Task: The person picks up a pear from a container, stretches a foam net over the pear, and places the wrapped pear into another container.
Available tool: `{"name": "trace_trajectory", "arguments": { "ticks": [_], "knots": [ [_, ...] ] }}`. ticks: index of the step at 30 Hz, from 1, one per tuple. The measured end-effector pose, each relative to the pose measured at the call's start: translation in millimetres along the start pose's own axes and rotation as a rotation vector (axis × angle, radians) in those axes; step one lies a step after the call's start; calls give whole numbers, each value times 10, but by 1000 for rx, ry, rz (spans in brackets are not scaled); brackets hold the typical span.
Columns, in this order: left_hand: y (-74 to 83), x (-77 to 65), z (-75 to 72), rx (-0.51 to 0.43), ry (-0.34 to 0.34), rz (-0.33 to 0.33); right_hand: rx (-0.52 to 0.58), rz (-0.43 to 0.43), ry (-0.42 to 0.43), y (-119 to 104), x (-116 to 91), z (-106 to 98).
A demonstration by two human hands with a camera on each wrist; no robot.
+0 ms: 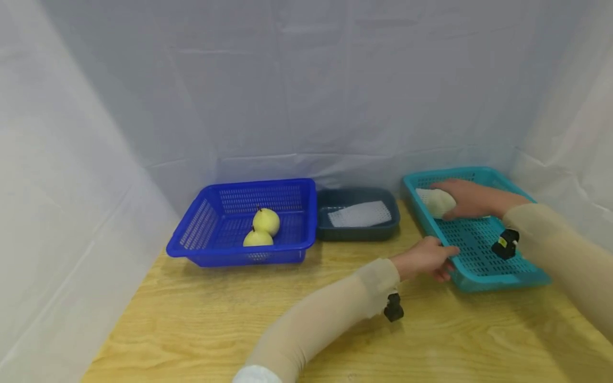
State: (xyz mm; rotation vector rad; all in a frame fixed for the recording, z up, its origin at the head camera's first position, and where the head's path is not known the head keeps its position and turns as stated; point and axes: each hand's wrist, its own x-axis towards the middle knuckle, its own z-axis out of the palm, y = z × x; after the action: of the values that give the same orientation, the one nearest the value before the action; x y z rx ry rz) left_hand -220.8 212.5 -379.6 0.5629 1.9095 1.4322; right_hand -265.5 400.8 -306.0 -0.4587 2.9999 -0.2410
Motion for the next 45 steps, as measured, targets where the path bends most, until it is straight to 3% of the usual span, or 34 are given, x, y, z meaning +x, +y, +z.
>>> {"name": "trace_trajectory", "arguments": {
  "ticks": [13,20,23,29,33,38,45],
  "knots": [
    [-34,27,2,-20,38,43,-121,-81,88,-627,-480,-42],
    [-90,15,-28,-5,93,78,-90,-136,132,-837,-622,42],
    [-137,-34,-78,6,77,109,-88,-164,161,-906,-665,93],
    [-230,-288,-279,157,-18,204,-103,-188,197,-999,-688,178],
    [-220,-521,-449,247,-11,230,-106,-186,196,-1022,-698,214],
    [-215,-790,-679,272,-1,208,-62,-195,165,-1079,-714,247],
    [-299,-1093,-941,388,83,206,-22,-246,137,-1190,-725,317]
  ]
}}
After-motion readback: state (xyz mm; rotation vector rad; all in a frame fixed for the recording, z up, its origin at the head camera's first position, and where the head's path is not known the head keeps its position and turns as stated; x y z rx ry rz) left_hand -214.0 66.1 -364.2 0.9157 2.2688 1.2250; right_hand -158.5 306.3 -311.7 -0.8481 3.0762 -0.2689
